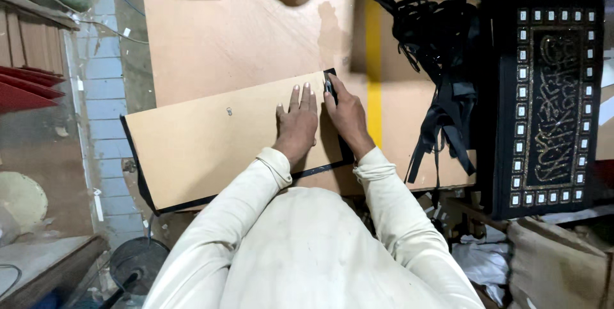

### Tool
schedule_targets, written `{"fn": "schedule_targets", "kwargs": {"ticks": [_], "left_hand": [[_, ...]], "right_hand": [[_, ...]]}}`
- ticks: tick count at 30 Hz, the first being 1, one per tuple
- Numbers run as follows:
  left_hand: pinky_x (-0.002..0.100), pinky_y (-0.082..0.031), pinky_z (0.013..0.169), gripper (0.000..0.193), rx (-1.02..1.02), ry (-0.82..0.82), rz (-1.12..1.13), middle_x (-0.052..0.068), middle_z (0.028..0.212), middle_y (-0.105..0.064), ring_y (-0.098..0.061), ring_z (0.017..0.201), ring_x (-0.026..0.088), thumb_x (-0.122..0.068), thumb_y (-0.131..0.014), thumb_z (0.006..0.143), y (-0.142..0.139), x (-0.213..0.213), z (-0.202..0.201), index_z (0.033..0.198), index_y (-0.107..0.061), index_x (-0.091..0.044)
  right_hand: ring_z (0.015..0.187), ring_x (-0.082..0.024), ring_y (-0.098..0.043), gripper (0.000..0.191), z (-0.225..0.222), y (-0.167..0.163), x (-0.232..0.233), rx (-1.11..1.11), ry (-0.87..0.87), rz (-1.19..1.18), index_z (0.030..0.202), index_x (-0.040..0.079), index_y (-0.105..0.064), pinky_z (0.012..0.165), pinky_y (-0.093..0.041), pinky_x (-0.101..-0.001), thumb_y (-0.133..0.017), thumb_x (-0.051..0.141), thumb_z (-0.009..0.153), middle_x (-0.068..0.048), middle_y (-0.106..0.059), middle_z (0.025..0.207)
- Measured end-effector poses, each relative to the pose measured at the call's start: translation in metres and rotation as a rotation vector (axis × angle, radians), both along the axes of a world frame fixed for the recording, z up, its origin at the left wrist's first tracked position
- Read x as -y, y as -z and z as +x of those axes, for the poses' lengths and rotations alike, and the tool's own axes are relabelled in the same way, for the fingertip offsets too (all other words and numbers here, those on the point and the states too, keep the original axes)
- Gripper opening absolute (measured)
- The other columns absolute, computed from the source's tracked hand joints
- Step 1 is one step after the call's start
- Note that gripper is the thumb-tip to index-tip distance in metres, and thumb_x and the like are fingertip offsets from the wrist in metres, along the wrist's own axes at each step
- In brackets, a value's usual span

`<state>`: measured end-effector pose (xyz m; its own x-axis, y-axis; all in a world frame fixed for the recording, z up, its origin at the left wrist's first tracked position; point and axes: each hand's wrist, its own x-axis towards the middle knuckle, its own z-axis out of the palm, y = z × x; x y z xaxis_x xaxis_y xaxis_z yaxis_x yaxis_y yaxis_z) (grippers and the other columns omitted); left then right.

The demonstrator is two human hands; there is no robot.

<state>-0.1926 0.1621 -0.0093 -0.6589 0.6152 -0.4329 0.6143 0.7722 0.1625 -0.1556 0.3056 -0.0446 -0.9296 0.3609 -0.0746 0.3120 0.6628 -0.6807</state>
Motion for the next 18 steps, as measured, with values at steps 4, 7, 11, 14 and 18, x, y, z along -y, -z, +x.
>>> {"fn": "schedule_targets", "kwargs": {"ticks": [4, 7, 11, 14, 18], "left_hand": [[0.062, -0.046, 0.104, 0.131, 0.051, -0.006, -0.028, 0.017, 0.171, -0.01, -0.015, 0.156, 0.035, -0.035, -0.098, 0.058, 0.0, 0.0, -0.015, 0.16, -0.024, 0.0], [0.061, -0.046, 0.105, 0.131, 0.079, -0.008, -0.048, 0.016, 0.17, -0.009, -0.011, 0.156, 0.038, -0.035, -0.098, 0.058, 0.004, 0.0, -0.021, 0.159, -0.023, -0.001], [0.061, -0.046, 0.105, 0.122, 0.095, 0.011, -0.013, 0.018, 0.171, -0.008, -0.011, 0.156, 0.039, -0.03, -0.094, 0.064, 0.013, 0.004, -0.023, 0.159, -0.024, 0.0], [0.062, -0.048, 0.103, 0.112, 0.043, 0.02, 0.006, 0.018, 0.171, -0.009, -0.011, 0.156, 0.04, -0.026, -0.089, 0.07, 0.02, 0.006, -0.025, 0.159, -0.026, 0.0], [0.062, -0.048, 0.102, 0.111, 0.055, 0.011, -0.003, 0.019, 0.17, -0.008, -0.009, 0.156, 0.042, -0.026, -0.088, 0.071, 0.022, 0.007, -0.026, 0.159, -0.024, -0.001]], "right_hand": [[0.094, -0.046, -0.069, 0.048, -0.021, 0.003, -0.006, 0.128, -0.003, 0.053, 0.144, 0.026, -0.055, 0.079, -0.054, -0.0547, -0.064, 0.026, 0.097, -0.023, -0.073, 0.102], [0.098, -0.044, -0.069, 0.047, -0.023, 0.002, -0.007, 0.102, -0.042, 0.044, 0.142, 0.024, -0.057, 0.082, -0.055, -0.0524, -0.064, 0.024, 0.095, -0.022, -0.073, 0.105], [0.101, -0.041, -0.07, 0.046, -0.025, 0.002, -0.004, 0.049, -0.048, -0.02, 0.141, 0.021, -0.059, 0.085, -0.056, -0.0482, -0.064, 0.023, 0.095, -0.021, -0.073, 0.108], [0.101, -0.041, -0.07, 0.045, -0.03, 0.002, -0.003, 0.104, -0.021, -0.038, 0.14, 0.021, -0.062, 0.085, -0.056, -0.0465, -0.065, 0.023, 0.095, -0.021, -0.073, 0.108], [0.104, -0.039, -0.071, 0.045, -0.034, 0.003, -0.003, 0.105, -0.03, -0.089, 0.139, 0.021, -0.063, 0.087, -0.056, -0.0441, -0.066, 0.023, 0.094, -0.021, -0.073, 0.11]]}}
